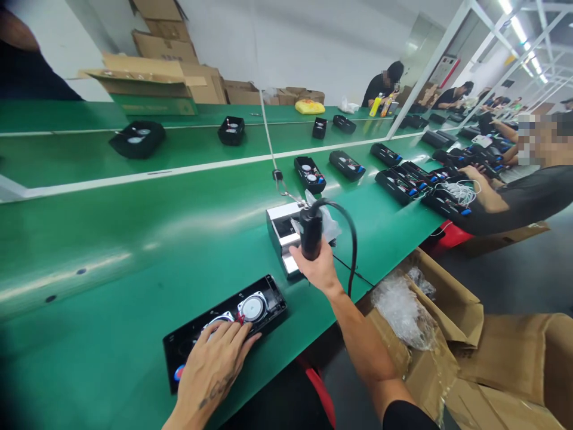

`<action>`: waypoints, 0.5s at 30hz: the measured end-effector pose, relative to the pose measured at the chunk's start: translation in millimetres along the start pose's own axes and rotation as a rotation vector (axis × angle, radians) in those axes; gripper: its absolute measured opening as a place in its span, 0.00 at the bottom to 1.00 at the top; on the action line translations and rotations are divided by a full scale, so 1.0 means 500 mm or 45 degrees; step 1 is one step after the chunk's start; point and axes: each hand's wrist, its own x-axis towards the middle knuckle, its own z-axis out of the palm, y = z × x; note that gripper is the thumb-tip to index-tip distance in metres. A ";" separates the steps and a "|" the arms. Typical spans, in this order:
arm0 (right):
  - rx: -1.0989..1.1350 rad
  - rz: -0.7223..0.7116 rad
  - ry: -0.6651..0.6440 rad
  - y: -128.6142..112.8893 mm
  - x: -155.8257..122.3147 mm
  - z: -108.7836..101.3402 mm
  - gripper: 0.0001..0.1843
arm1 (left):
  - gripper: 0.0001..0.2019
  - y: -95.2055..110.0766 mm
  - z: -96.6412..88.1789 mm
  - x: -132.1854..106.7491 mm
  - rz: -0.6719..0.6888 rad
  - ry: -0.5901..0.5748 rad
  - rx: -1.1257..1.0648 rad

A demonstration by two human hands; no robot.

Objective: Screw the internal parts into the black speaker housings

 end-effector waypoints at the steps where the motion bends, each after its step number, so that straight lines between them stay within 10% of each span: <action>1: 0.115 0.022 -0.029 -0.008 -0.018 0.006 0.23 | 0.17 0.002 0.001 -0.001 -0.016 -0.015 -0.006; 7: 0.634 -0.089 -0.082 -0.029 -0.130 0.079 0.19 | 0.14 0.009 0.003 -0.003 -0.084 -0.070 -0.079; 15: 0.562 -0.087 -0.172 0.008 -0.164 0.147 0.19 | 0.15 0.008 -0.004 0.002 -0.086 -0.086 -0.098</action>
